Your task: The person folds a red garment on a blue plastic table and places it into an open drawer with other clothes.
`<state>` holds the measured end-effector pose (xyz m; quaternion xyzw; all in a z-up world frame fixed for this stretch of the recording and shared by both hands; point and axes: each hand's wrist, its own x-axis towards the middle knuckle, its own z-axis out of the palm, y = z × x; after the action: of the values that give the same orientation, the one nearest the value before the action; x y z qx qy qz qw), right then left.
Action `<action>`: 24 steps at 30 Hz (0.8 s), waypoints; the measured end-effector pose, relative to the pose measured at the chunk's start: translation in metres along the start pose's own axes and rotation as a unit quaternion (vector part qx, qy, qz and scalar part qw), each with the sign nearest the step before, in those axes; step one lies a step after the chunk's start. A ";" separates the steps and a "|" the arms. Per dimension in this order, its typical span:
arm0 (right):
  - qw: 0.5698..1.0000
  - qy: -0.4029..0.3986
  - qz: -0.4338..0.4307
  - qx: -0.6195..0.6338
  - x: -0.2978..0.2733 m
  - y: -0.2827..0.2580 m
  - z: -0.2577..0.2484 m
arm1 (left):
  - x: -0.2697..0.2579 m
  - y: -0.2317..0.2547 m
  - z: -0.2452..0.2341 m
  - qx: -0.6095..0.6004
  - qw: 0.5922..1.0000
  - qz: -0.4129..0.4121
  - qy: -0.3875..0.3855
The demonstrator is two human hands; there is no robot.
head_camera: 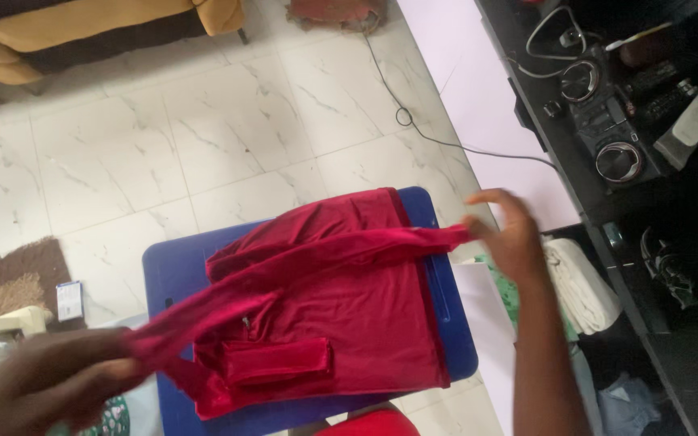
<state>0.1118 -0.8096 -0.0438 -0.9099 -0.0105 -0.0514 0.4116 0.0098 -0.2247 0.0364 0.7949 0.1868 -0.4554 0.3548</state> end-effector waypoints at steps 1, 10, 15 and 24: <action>0.994 -0.058 0.037 0.080 -0.010 -0.021 0.011 | -0.015 0.044 0.030 -0.028 0.999 0.006 -0.033; 0.864 -0.306 0.142 0.374 -0.052 -0.019 -0.008 | -0.037 0.236 0.143 0.049 0.943 0.277 -0.179; 0.965 -0.042 0.172 0.195 -0.079 0.097 -0.109 | 0.067 0.161 0.167 -0.020 0.969 0.246 -0.029; 0.841 0.281 0.437 -0.151 -0.073 0.151 -0.108 | 0.211 0.064 0.188 0.151 0.935 0.193 0.258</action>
<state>0.0396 -0.9885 -0.0930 -0.8174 0.5123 -0.1211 0.2340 0.0471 -0.4116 -0.1822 0.9500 0.0436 -0.1806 0.2509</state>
